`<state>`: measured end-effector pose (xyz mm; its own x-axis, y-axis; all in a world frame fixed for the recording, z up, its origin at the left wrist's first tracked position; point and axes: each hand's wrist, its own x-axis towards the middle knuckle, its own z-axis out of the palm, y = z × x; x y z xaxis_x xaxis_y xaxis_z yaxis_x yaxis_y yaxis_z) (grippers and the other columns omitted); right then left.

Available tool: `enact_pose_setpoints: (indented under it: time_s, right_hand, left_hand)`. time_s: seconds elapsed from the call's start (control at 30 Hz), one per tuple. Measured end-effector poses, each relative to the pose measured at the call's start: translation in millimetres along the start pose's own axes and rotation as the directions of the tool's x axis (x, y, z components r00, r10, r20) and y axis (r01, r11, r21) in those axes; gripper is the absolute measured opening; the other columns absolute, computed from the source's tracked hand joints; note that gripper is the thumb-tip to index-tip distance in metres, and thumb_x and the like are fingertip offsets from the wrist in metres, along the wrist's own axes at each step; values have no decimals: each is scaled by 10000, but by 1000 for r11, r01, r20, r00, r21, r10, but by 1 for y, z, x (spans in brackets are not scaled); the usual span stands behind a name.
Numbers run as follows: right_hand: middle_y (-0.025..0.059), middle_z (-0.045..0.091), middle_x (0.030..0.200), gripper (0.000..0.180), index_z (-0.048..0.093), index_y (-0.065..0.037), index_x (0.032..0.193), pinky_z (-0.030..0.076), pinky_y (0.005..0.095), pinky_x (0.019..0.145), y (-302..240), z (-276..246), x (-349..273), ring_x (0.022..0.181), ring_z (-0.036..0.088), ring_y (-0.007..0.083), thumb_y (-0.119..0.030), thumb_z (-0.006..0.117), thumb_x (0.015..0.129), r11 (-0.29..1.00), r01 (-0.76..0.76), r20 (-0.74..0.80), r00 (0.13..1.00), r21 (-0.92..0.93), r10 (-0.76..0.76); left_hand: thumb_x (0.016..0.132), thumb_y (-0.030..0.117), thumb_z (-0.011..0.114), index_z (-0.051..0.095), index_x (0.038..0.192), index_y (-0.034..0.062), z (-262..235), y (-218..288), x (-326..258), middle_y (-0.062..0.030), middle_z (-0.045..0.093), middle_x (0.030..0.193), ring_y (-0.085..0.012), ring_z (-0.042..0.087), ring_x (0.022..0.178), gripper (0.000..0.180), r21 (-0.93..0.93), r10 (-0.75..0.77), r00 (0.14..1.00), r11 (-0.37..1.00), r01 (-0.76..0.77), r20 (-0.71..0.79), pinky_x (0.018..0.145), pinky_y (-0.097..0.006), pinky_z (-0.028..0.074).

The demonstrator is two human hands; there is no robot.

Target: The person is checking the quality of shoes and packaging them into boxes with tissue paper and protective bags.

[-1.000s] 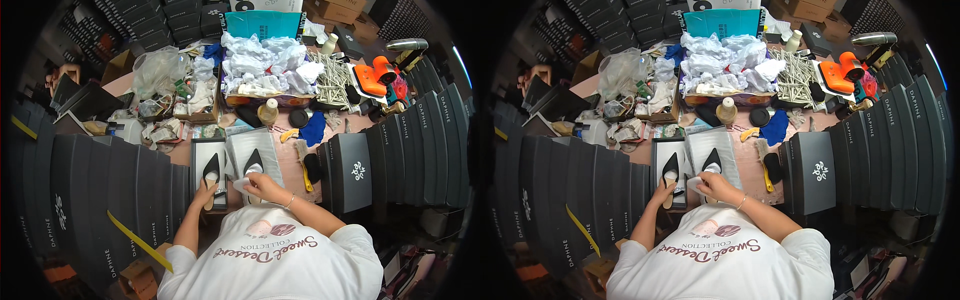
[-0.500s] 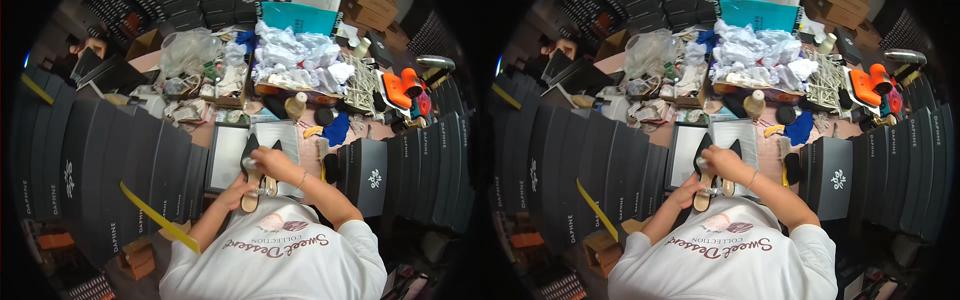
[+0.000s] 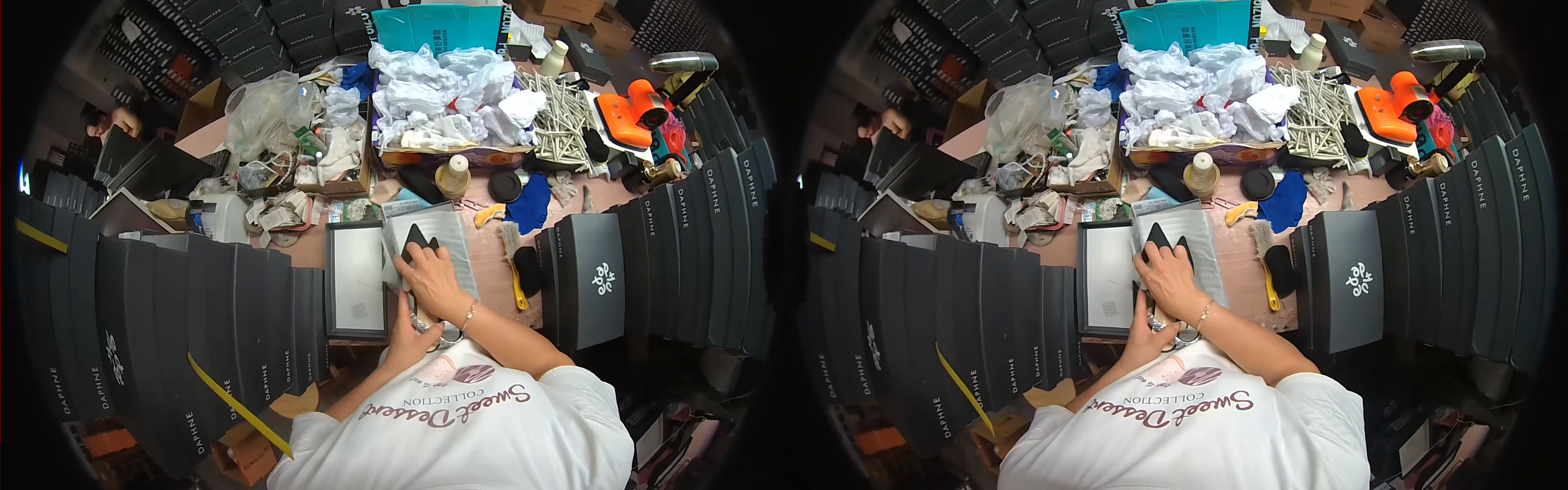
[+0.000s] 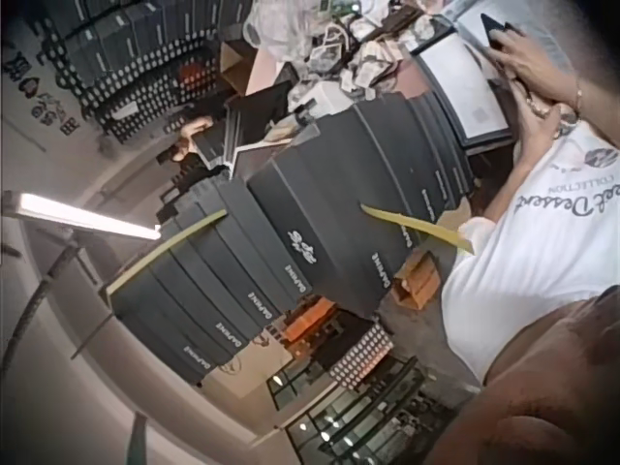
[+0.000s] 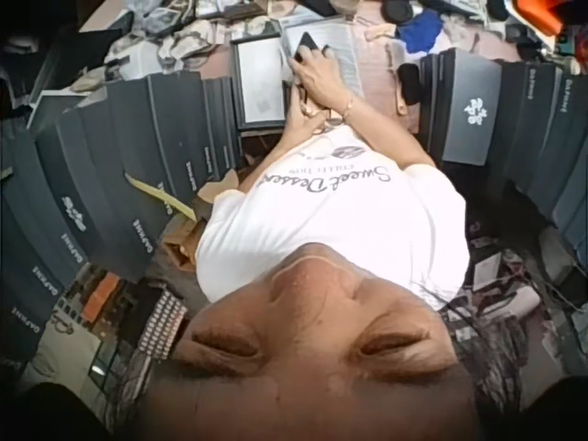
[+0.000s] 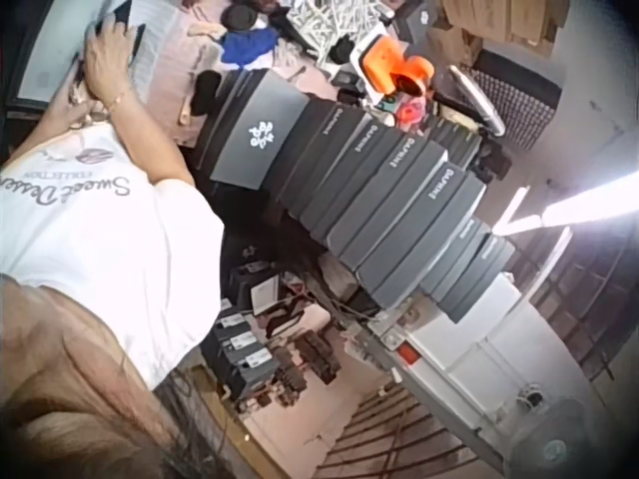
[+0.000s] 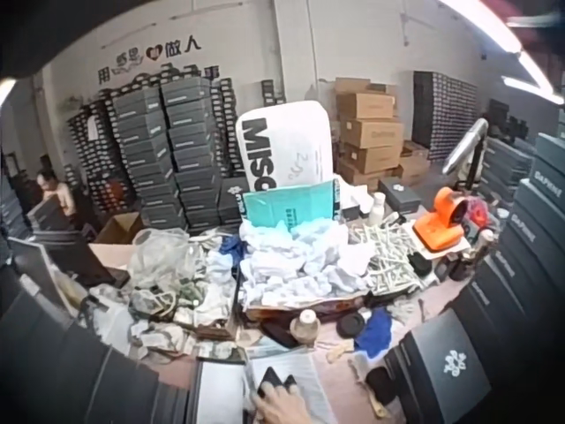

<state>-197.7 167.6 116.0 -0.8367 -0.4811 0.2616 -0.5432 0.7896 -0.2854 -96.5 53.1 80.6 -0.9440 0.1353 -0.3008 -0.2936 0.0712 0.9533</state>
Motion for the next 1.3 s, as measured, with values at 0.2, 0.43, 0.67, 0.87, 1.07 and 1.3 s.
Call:
enact_pose_setpoints:
  time_s: [0.2,0.43,0.67,0.87,1.07,1.3]
  right_hand:
    - [70,508,996,452,606,-150,1131,387,354,698,20,-19,2,841,559,215,-133,639,681,994,-102,3,995,45,102]
    - [163,443,1309,508,548,-144,1239,345,456,945,59,-17,2,1173,438,317,-106,589,734,988,-142,-123,981,68,150]
    - [186,401,1382,631,452,-111,1334,364,516,969,97,-26,27,1261,376,396,2,602,731,839,-78,112,993,539,20]
    - [219,645,955,289,637,-8,1052,493,406,799,259,-62,86,895,627,362,-40,562,775,865,-247,218,962,436,165]
    - [207,666,954,230,692,-3,923,509,420,765,354,-16,130,875,646,347,-37,561,737,968,-218,437,888,126,143]
    - [208,662,916,268,675,-6,912,496,410,803,379,44,143,868,642,350,-214,666,744,943,-319,691,702,91,171]
  left_hand:
    - [757,175,725,58,1435,-70,9,51,6,-316,449,1283,-309,552,1114,982,154,-84,995,985,74,60,911,-357,449]
    - [742,128,725,29,1447,-48,18,55,20,-299,462,1278,-321,574,1074,1006,262,-51,986,965,8,157,880,-360,470]
    - [734,-6,666,123,1440,-65,24,74,26,-211,494,1229,-229,561,1022,892,-7,-249,968,968,249,-28,837,-306,478]
    - [807,30,485,289,1406,-62,-67,-2,34,-144,529,1210,-186,562,1015,637,-373,-357,842,905,205,-403,850,-300,467]
    - [842,121,513,417,1329,-56,-130,-94,29,-113,573,1139,-176,578,975,527,-210,-525,726,849,486,-444,819,-285,463]
    - [856,163,549,549,1098,-30,-146,-95,41,-54,599,890,-145,596,821,309,-171,-647,692,758,630,-320,738,-275,468]
